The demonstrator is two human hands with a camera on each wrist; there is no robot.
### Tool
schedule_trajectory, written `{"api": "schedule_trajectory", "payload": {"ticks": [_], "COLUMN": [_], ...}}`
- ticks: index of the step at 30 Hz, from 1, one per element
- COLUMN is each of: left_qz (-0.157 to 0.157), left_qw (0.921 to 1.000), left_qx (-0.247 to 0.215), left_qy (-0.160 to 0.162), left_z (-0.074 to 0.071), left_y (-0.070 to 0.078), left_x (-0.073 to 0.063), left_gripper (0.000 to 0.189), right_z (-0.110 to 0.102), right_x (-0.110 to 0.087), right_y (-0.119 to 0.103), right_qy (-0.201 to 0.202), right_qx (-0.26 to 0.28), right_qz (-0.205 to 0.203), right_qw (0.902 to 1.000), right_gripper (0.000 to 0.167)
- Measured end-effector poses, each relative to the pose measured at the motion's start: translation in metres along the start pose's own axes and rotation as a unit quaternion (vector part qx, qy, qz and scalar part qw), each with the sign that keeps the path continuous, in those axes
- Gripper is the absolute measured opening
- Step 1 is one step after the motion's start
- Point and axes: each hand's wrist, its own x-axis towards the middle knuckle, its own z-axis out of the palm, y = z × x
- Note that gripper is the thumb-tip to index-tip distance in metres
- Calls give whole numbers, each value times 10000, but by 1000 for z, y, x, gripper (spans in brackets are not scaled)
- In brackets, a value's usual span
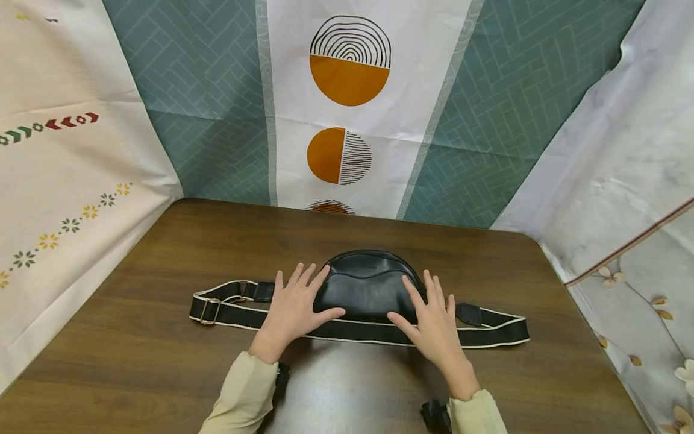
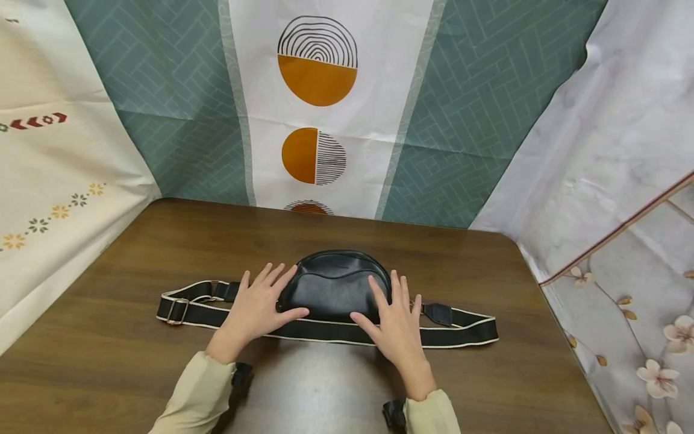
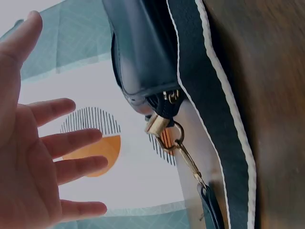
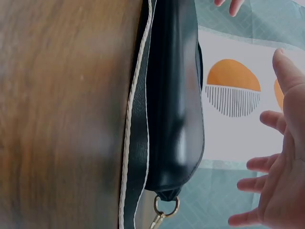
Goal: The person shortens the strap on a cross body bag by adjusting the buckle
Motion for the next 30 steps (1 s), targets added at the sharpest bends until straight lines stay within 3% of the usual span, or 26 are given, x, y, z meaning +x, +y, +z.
{"api": "schedule_trajectory", "payload": {"ticks": [8,30], "left_qz": [303,282], "left_qw": [9982,9923], "left_qx": [-171,-196], "left_qy": [493,1191], "left_z": [-5,-13], "left_y": [-12,-49], "left_x": [-4,-18], "left_gripper": [75,49], "right_z": [3,8], "right_x": [2,5], "right_y": [-3,-9], "right_qy": [215,-38], "right_qx": [208,586], "right_qz": [-228,-609], "right_qw": [9993,9964], "right_gripper": [71,66]}}
